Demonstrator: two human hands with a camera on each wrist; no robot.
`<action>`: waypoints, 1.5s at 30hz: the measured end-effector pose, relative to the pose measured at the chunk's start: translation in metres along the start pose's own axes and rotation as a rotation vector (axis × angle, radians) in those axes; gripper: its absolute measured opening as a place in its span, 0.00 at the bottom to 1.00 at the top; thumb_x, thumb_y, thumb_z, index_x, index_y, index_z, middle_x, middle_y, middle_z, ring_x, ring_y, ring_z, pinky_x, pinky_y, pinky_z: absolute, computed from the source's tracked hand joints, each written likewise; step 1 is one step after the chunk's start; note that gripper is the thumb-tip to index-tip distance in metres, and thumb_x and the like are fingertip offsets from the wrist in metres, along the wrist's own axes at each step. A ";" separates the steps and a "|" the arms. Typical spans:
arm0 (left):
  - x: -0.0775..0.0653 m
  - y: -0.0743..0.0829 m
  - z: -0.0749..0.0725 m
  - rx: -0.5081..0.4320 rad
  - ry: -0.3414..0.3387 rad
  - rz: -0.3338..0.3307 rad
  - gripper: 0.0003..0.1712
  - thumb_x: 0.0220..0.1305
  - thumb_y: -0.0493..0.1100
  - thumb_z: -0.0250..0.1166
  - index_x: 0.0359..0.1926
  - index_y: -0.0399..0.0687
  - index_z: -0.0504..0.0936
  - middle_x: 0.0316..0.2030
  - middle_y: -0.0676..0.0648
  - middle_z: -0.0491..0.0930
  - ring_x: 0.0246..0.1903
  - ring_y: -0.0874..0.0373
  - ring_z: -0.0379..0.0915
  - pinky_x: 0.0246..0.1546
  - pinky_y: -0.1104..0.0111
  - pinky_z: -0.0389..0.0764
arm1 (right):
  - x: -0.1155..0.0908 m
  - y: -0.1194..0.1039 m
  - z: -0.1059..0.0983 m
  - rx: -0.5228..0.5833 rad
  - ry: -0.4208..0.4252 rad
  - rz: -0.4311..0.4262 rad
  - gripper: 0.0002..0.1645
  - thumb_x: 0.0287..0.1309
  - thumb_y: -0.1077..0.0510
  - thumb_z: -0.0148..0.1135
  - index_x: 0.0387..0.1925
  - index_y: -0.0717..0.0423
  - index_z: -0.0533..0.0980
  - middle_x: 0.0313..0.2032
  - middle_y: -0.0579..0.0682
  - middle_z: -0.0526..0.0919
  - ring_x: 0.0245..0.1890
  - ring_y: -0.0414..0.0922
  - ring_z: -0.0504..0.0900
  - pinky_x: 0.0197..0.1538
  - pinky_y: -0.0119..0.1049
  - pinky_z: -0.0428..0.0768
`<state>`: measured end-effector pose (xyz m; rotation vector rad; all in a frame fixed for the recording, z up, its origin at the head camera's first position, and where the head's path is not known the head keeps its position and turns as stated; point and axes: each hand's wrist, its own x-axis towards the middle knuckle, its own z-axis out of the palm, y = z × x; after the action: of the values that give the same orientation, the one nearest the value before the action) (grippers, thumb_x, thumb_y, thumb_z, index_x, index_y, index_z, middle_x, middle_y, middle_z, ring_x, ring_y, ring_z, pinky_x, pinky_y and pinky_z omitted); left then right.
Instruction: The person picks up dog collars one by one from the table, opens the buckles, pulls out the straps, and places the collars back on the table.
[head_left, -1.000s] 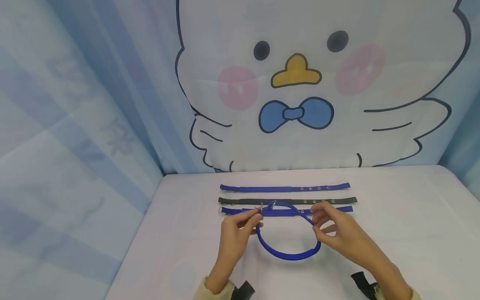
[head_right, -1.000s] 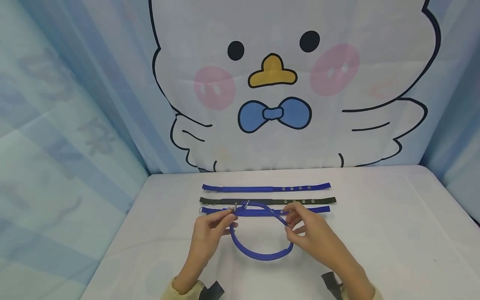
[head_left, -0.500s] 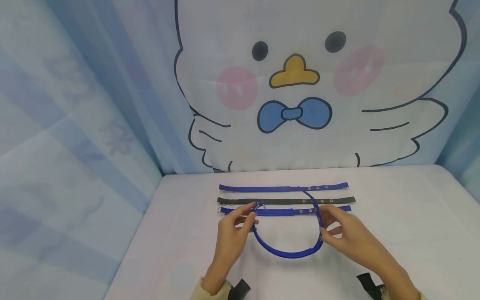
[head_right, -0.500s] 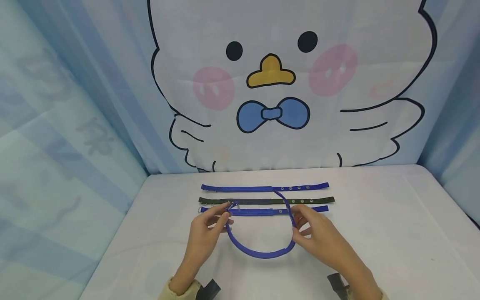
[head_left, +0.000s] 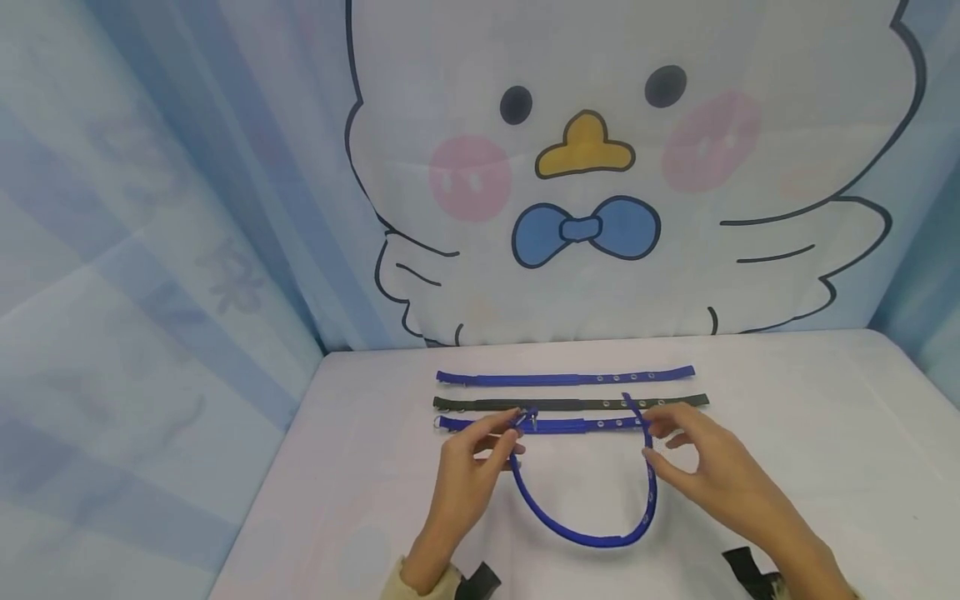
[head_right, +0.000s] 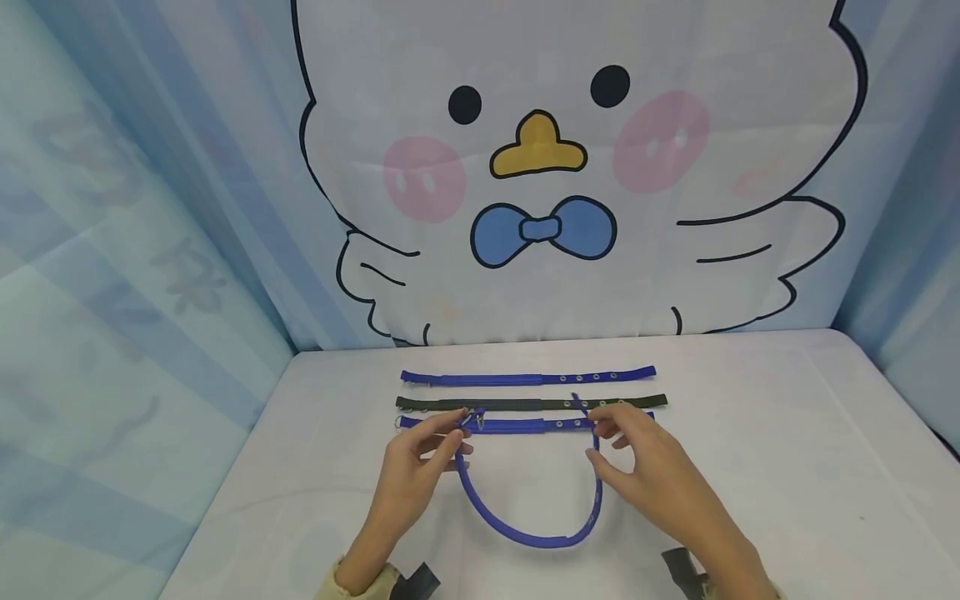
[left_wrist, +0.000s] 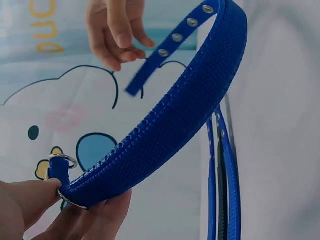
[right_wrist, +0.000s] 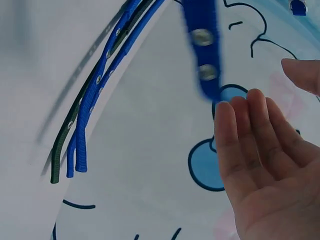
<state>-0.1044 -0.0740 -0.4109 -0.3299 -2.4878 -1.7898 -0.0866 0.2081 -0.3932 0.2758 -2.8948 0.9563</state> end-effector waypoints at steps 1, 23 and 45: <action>0.000 0.001 0.000 -0.010 -0.011 0.003 0.16 0.71 0.43 0.61 0.58 0.49 0.81 0.45 0.45 0.85 0.40 0.57 0.85 0.39 0.73 0.86 | 0.000 -0.001 0.000 -0.011 0.007 -0.001 0.28 0.55 0.56 0.73 0.56 0.55 0.73 0.47 0.51 0.81 0.45 0.49 0.82 0.48 0.50 0.85; -0.004 0.007 0.009 -0.061 -0.099 0.065 0.16 0.73 0.42 0.58 0.58 0.48 0.80 0.53 0.46 0.83 0.49 0.52 0.83 0.44 0.72 0.85 | 0.020 -0.045 0.058 0.267 -0.241 -0.209 0.29 0.68 0.37 0.56 0.57 0.53 0.75 0.51 0.47 0.83 0.49 0.45 0.82 0.51 0.44 0.84; -0.008 0.008 0.010 -0.039 -0.080 0.154 0.15 0.73 0.42 0.60 0.57 0.47 0.79 0.52 0.47 0.83 0.51 0.53 0.82 0.51 0.69 0.83 | 0.025 -0.044 0.070 0.638 -0.429 -0.217 0.29 0.71 0.53 0.58 0.65 0.65 0.66 0.39 0.52 0.85 0.37 0.39 0.84 0.40 0.32 0.86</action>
<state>-0.0944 -0.0628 -0.4081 -0.5896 -2.4058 -1.8001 -0.1037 0.1278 -0.4206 0.9106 -2.7003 1.9512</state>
